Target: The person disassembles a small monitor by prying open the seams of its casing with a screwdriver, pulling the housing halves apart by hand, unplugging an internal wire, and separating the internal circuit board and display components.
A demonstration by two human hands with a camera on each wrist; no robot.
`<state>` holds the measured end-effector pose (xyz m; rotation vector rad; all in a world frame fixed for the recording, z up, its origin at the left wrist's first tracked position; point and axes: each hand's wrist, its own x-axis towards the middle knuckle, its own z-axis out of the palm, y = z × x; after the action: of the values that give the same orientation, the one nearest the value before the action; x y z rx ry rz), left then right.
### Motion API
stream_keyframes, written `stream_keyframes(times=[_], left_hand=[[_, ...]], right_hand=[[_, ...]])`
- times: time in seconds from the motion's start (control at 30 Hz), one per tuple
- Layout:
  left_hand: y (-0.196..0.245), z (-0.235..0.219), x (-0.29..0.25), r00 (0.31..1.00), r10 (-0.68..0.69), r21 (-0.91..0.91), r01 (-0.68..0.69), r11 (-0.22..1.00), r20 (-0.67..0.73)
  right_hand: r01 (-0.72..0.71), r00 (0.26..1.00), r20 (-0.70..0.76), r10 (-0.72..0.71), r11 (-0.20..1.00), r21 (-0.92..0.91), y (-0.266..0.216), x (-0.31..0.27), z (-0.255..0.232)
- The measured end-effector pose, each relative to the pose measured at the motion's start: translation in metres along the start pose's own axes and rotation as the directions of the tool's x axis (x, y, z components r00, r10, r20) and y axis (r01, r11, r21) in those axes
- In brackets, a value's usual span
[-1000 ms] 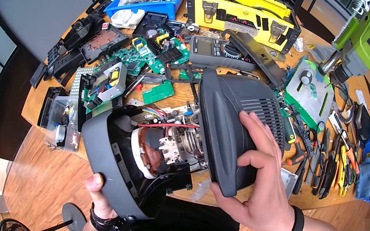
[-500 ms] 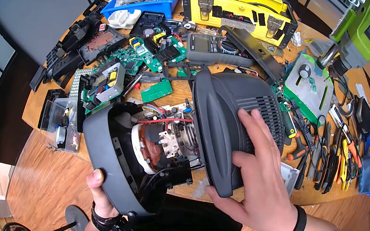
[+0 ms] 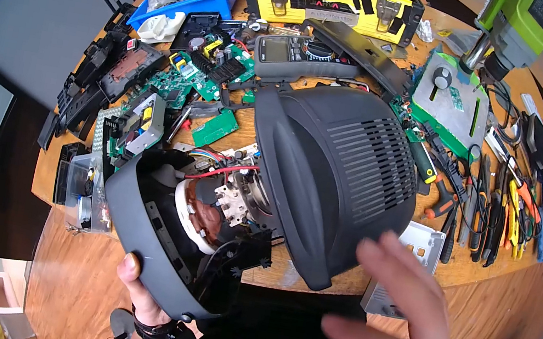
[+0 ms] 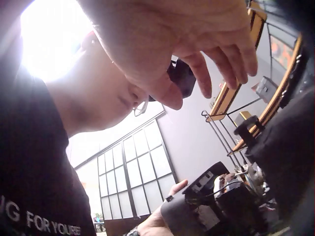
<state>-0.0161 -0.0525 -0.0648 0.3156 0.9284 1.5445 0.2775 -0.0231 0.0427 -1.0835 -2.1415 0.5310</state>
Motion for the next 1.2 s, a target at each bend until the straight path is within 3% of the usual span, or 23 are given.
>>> stream_keyframes(times=[0.1, 0.2, 0.3, 0.37, 0.47, 0.57, 0.63, 0.83, 0.9, 0.97, 1.03, 1.1, 1.17, 1.2], left_hand=[[0.003, -0.009, 0.001, 0.997, -0.004, 0.141, -0.007, 0.990, 0.077], [0.005, -0.009, 0.000, 0.999, -0.012, 0.166, 0.003, 0.986, 0.051], [0.005, -0.011, 0.000, 0.999, 0.011, 0.192, -0.017, 0.981, 0.030], [0.007, -0.001, 0.000, 0.996, 0.038, 0.190, -0.022, 0.981, -0.080], [0.013, -0.007, -0.004, 0.997, 0.071, 0.334, -0.071, 0.940, 0.011], [0.013, -0.009, -0.003, 0.998, 0.070, 0.303, -0.065, 0.951, -0.007], [0.014, -0.007, -0.004, 0.996, 0.083, 0.331, -0.072, 0.941, -0.020], [0.011, -0.005, -0.004, 0.979, 0.192, 0.403, -0.147, 0.903, -0.074], [0.014, -0.004, -0.005, 0.983, 0.160, 0.402, -0.109, 0.909, -0.093], [0.012, -0.006, -0.004, 0.982, 0.154, 0.368, -0.102, 0.924, -0.113], [0.014, -0.008, -0.002, 0.982, 0.143, 0.338, -0.093, 0.936, -0.125], [0.014, -0.006, 0.001, 0.993, 0.106, 0.317, -0.082, 0.945, -0.061], [0.018, -0.001, 0.003, 0.991, 0.131, 0.340, -0.113, 0.934, -0.030], [0.020, 0.001, 0.004, 0.994, 0.106, 0.343, -0.096, 0.934, -0.012]], right_hand=[[0.024, 0.999, 0.025, -0.023, 0.999, -0.047, 0.007, 0.021, 0.009], [-0.080, 0.987, 0.134, 0.094, 0.991, -0.103, 0.013, 0.033, 0.020], [-0.100, 0.988, 0.105, 0.115, 0.986, -0.135, 0.023, 0.033, 0.032], [-0.112, 0.987, 0.102, 0.126, 0.985, -0.134, 0.023, 0.034, 0.034], [-0.074, 0.988, 0.114, 0.104, 0.968, -0.241, 0.026, 0.032, 0.039], [-0.090, 0.985, 0.118, 0.123, 0.964, -0.249, 0.027, 0.030, 0.040], [-0.036, 0.994, 0.092, 0.063, 0.964, -0.265, 0.029, 0.029, 0.043], [-0.040, 0.993, 0.096, 0.064, 0.971, -0.235, 0.030, 0.030, 0.040], [-0.038, 0.994, 0.093, 0.063, 0.970, -0.242, 0.030, 0.030, 0.039], [-0.081, 0.996, -0.050, 0.078, 0.995, -0.062, 0.030, 0.023, 0.043], [0.036, 0.987, -0.158, -0.031, 0.999, 0.027, 0.019, 0.015, 0.039], [0.272, 0.957, -0.161, -0.241, 0.939, 0.212, 0.012, 0.017, 0.047], [0.322, 0.920, -0.284, -0.272, 0.935, 0.147, -0.005, 0.028, 0.053], [0.262, 0.954, -0.176, -0.242, 0.960, 0.098, -0.005, 0.023, 0.052]])
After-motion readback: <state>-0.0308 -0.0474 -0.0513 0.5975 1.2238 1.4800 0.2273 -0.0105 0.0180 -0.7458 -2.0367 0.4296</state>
